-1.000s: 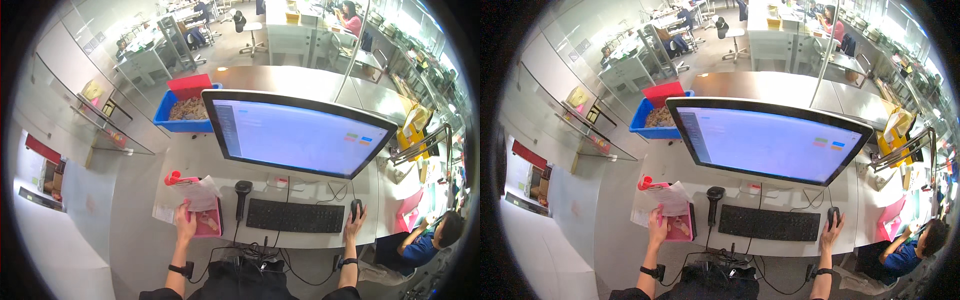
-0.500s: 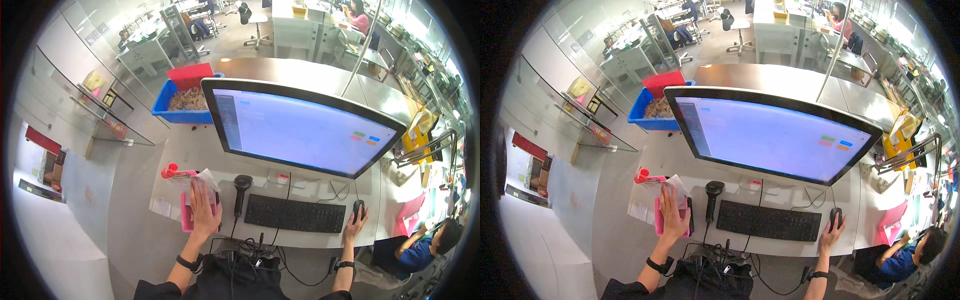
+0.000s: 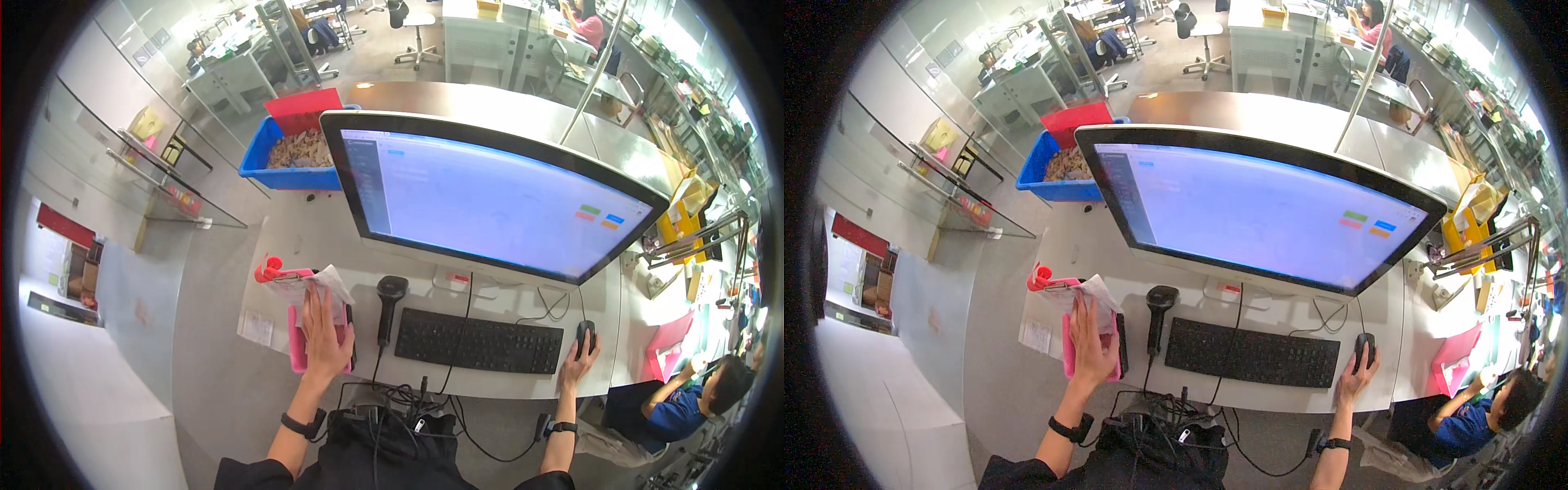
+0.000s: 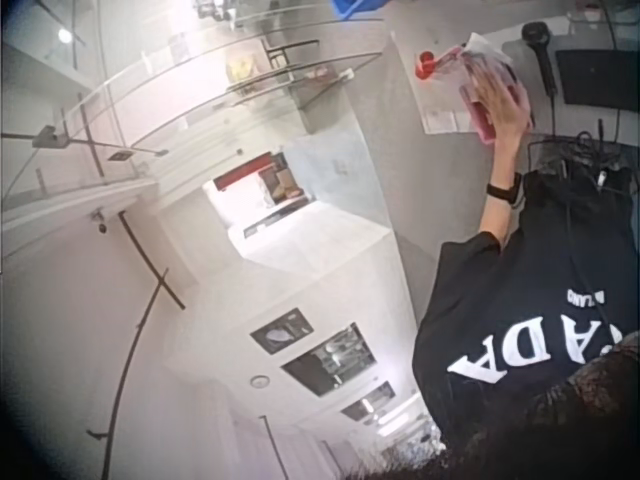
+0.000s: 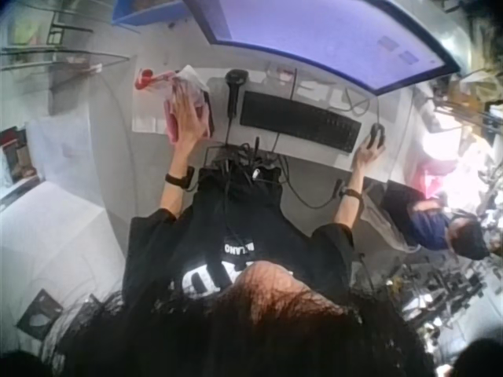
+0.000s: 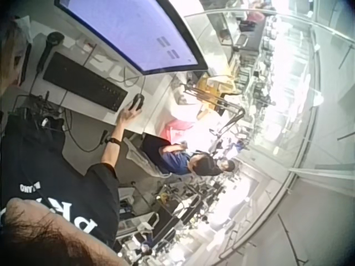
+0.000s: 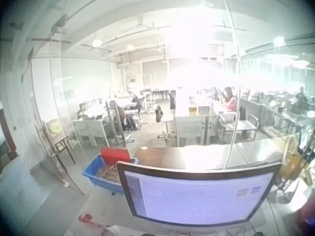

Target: Examing dental models and paperwork on a tray, then carrying them to a computer station to scan a barcode.

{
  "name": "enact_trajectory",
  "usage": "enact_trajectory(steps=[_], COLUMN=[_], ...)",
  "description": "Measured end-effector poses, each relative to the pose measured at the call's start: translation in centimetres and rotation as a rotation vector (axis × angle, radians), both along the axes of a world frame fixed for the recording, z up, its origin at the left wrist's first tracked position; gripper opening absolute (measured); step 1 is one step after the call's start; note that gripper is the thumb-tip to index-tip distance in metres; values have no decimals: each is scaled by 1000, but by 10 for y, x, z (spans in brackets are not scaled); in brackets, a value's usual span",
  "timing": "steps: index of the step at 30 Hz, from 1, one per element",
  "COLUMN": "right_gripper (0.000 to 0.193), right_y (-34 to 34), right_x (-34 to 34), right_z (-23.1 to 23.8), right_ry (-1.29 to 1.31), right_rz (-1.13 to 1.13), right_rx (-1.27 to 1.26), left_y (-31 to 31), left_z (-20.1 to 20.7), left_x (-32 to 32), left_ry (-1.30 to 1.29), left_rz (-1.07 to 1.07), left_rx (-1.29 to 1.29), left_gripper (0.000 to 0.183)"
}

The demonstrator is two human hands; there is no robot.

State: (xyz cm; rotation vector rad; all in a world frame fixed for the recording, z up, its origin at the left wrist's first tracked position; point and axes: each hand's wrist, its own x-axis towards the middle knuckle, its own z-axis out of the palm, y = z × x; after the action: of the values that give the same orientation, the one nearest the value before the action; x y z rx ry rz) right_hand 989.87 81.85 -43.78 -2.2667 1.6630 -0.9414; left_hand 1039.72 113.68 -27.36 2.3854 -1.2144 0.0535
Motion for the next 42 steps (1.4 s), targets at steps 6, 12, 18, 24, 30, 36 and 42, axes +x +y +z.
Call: enact_trajectory(steps=[6,12,18,24,30,36,42], right_gripper=[49,48,51,54,53,55,60], right_y=[8,34,102,108,116,119,122], right_x=[-6,43,130,136,121,127,114], right_z=[13,45,61,53,49,50,51], right_ry=[38,-76,117,179,196,202,128], right_rz=[-47,135,462,436,339,329,246], right_rx=[-7,-205,128,176,214,238,223], left_y=[3,18,-3,-1,6,6,-5], left_z=[-6,-14,-12,-2,-10,5,-12], left_x=[-4,7,7,12,8,1,-4], left_ry=[30,-21,-25,-39,-11,34,-48], left_rz=[-9,-48,-29,-71,-105,5,-31], left_rx=[-21,-21,11,-18,-29,5,22], left_gripper=[92,83,81,81,87,87,80])
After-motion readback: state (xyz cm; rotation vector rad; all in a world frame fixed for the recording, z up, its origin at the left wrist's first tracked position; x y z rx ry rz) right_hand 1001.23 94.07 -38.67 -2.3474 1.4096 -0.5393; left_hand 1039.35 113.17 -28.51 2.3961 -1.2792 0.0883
